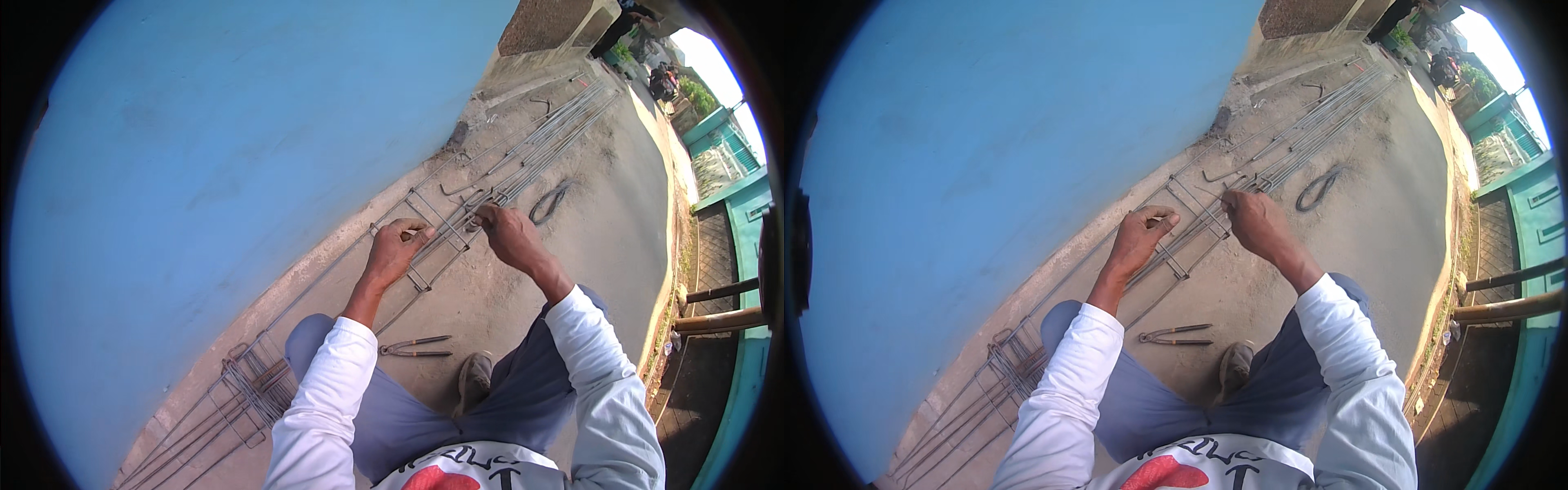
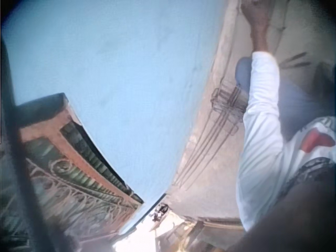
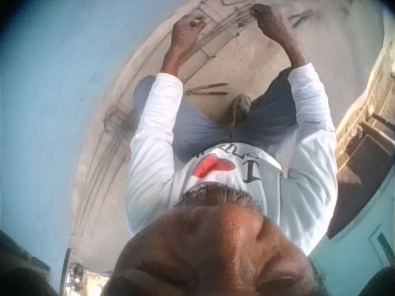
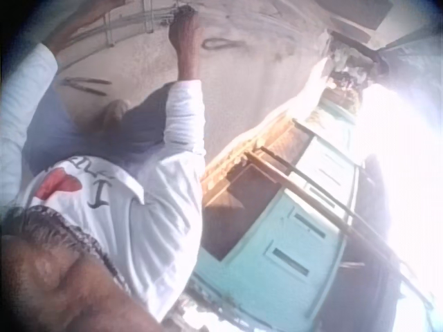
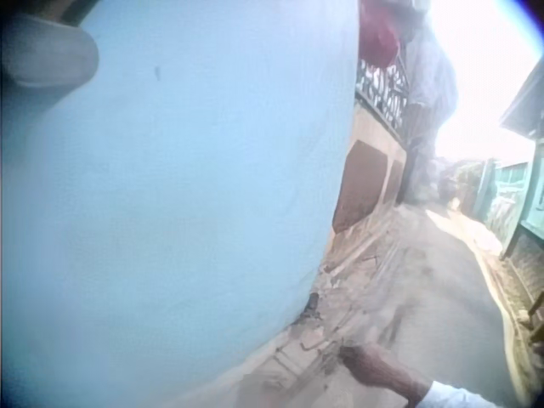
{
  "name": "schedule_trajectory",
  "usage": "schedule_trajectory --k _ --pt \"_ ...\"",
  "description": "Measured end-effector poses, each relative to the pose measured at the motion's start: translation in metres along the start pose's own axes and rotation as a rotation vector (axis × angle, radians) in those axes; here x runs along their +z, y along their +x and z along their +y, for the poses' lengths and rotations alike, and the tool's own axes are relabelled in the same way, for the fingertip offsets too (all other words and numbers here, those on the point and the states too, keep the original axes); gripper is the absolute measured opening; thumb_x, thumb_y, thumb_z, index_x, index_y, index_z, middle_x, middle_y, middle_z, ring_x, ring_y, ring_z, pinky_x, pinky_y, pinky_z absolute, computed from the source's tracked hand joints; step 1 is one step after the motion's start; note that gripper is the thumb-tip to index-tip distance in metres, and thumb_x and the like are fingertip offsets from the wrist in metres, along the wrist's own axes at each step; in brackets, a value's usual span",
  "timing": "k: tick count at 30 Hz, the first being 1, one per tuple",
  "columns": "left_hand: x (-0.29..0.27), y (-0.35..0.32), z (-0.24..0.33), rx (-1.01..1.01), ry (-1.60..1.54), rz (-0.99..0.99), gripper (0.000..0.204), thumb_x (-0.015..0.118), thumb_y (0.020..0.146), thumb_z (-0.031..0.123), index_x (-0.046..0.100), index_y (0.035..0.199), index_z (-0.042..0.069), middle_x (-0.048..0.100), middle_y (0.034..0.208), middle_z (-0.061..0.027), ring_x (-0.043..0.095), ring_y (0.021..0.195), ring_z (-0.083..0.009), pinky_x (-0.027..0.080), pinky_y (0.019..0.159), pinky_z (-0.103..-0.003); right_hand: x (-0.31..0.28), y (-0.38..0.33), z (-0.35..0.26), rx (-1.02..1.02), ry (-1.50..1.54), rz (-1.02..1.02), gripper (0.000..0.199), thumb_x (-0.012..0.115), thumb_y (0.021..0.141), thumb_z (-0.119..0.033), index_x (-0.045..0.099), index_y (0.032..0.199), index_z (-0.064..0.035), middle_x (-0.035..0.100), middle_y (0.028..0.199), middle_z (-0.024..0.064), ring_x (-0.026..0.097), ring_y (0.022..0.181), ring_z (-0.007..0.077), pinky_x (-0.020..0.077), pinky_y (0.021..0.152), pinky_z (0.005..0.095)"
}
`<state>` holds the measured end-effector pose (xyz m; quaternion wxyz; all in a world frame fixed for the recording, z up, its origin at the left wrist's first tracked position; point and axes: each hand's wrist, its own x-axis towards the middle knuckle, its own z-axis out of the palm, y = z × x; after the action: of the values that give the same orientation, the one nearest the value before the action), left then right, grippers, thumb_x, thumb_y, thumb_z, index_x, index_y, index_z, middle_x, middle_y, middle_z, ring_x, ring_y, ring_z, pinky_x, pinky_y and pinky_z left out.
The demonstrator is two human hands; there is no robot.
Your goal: The person sits on the ground and uses pliers to twist wire ties around a grid of steel rebar rods. They also use a hammer to adjust the position of the rebar and a metal rod to tap the structure. The person works on securing the intersections of the rebar grid.
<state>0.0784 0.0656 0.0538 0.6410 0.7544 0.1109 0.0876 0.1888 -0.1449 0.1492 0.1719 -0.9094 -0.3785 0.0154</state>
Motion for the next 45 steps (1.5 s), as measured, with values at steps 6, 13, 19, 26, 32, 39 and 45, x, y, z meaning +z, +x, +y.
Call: schedule_trajectory --k 6,13,19,26,32,39,45 --pt "-0.053 0.012 0.022 0.553 0.363 0.583 0.021 0.068 0.098 0.019 0.070 0.115 0.008 0.068 0.117 -0.0095 0.063 0.111 -0.0276 0.054 0.091 -0.041 -0.095 -0.003 0.079 0.384 0.194 -0.241 0.024 0.055 0.101 -0.020 0.068 0.096 0.0001 0.067 0.071 0.0071 0.064 0.064 0.0151 0.0514 0.064 0.0326" --pt "-0.166 0.000 0.106 0.913 0.734 0.982 0.020 0.065 0.100 0.015 0.068 0.119 0.010 0.067 0.124 -0.0069 0.061 0.119 -0.0237 0.055 0.094 -0.036 -0.017 -0.076 0.159 0.718 0.517 -0.423 0.026 0.058 0.101 -0.024 0.068 0.099 -0.0004 0.068 0.074 0.0061 0.062 0.061 0.0130 0.0528 0.060 0.0292" --pt "-0.206 0.019 0.163 1.126 0.883 1.029 0.024 0.069 0.096 0.012 0.067 0.120 0.011 0.067 0.127 -0.0062 0.055 0.128 -0.0215 0.056 0.093 -0.031 0.046 -0.082 0.230 0.815 0.524 -0.540 0.024 0.057 0.099 -0.019 0.067 0.102 0.0031 0.069 0.075 0.0094 0.064 0.062 0.0170 0.0546 0.060 0.0312" --pt "-0.210 0.096 0.226 1.259 1.285 1.047 0.032 0.073 0.095 0.023 0.064 0.125 0.018 0.065 0.132 0.0015 0.051 0.131 -0.0166 0.037 0.110 -0.038 0.098 -0.049 0.314 0.694 0.373 -0.317 0.030 0.061 0.095 -0.025 0.072 0.094 0.0032 0.074 0.086 0.0148 0.073 0.075 0.0237 0.0559 0.062 0.0384" --pt "-0.211 0.126 0.227 1.041 1.634 1.252 0.042 0.069 0.096 0.043 0.059 0.131 0.021 0.058 0.138 0.0009 0.042 0.135 -0.0144 0.022 0.114 -0.040 0.118 -0.003 0.373 0.718 -0.009 -0.003 0.035 0.058 0.098 -0.031 0.074 0.107 -0.0017 0.073 0.104 0.0246 0.070 0.098 0.0414 0.0530 0.087 0.0474" --pt "-0.192 0.134 0.231 1.022 1.758 1.236 0.046 0.059 0.102 0.044 0.047 0.134 0.013 0.054 0.139 -0.0037 0.033 0.139 -0.0188 0.022 0.112 -0.043 0.095 0.135 0.467 0.876 0.074 0.558 0.034 0.051 0.102 -0.031 0.069 0.116 -0.0053 0.070 0.114 0.0239 0.066 0.108 0.0422 0.0507 0.092 0.0467" --pt "-0.192 0.148 0.240 1.028 1.773 1.184 0.046 0.054 0.103 0.039 0.046 0.138 0.010 0.042 0.149 -0.0167 0.027 0.142 -0.0303 0.020 0.115 -0.049 0.125 0.209 0.582 0.516 -0.098 0.354 0.034 0.051 0.103 -0.030 0.068 0.119 -0.0051 0.069 0.116 0.0226 0.066 0.108 0.0412 0.0509 0.092 0.0474"
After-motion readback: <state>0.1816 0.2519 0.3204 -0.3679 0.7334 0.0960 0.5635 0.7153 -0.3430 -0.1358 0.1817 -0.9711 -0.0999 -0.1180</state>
